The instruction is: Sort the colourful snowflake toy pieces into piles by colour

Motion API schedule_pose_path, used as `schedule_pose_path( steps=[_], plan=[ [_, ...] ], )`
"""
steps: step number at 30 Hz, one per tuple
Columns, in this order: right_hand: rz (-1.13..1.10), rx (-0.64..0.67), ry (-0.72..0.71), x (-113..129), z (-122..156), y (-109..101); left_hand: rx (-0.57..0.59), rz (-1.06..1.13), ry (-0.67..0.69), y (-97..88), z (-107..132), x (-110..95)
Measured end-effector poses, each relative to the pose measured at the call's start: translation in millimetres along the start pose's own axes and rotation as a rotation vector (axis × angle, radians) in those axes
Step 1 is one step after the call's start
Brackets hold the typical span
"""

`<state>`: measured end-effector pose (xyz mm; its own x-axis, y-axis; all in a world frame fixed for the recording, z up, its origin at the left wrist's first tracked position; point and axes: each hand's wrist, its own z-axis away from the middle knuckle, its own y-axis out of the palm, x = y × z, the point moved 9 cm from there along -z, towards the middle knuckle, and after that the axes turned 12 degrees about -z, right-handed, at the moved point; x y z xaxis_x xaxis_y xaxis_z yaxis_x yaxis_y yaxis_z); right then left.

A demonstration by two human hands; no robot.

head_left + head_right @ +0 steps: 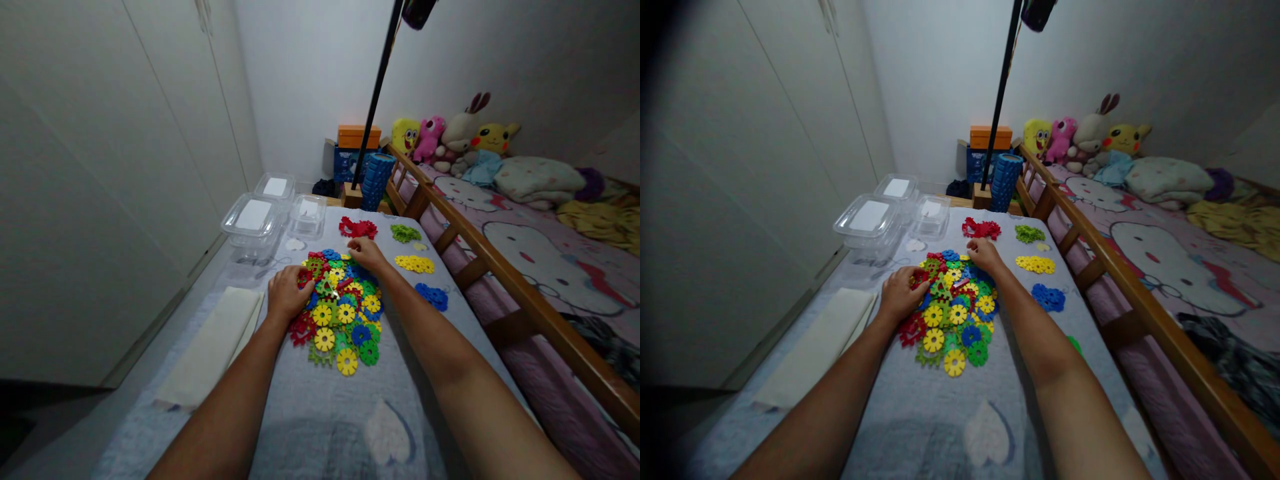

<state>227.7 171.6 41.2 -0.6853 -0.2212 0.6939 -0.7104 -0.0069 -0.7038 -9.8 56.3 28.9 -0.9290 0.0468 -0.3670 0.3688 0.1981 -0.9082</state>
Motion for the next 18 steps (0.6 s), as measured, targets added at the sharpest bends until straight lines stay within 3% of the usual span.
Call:
schedule_pose_path(
  steps=[4, 7, 15, 18],
  plan=[
    [0.066, 0.143, -0.056, 17.7, 9.8, 15.1, -0.004, 0.004, -0.001, 0.0, -0.2, 1.0],
    [0.112, 0.174, -0.054, 21.1, 14.7, 18.3, -0.007, 0.01, -0.002, -0.4, 0.1, 1.4],
    [0.114, 0.083, -0.073, 22.9, 27.8, 11.9, -0.006, -0.004, 0.006, 2.7, -0.4, 2.0],
    [0.084, -0.007, -0.071, 21.3, 32.0, 1.8, -0.004, -0.012, 0.006, 4.4, -1.3, 3.2]
  ],
)
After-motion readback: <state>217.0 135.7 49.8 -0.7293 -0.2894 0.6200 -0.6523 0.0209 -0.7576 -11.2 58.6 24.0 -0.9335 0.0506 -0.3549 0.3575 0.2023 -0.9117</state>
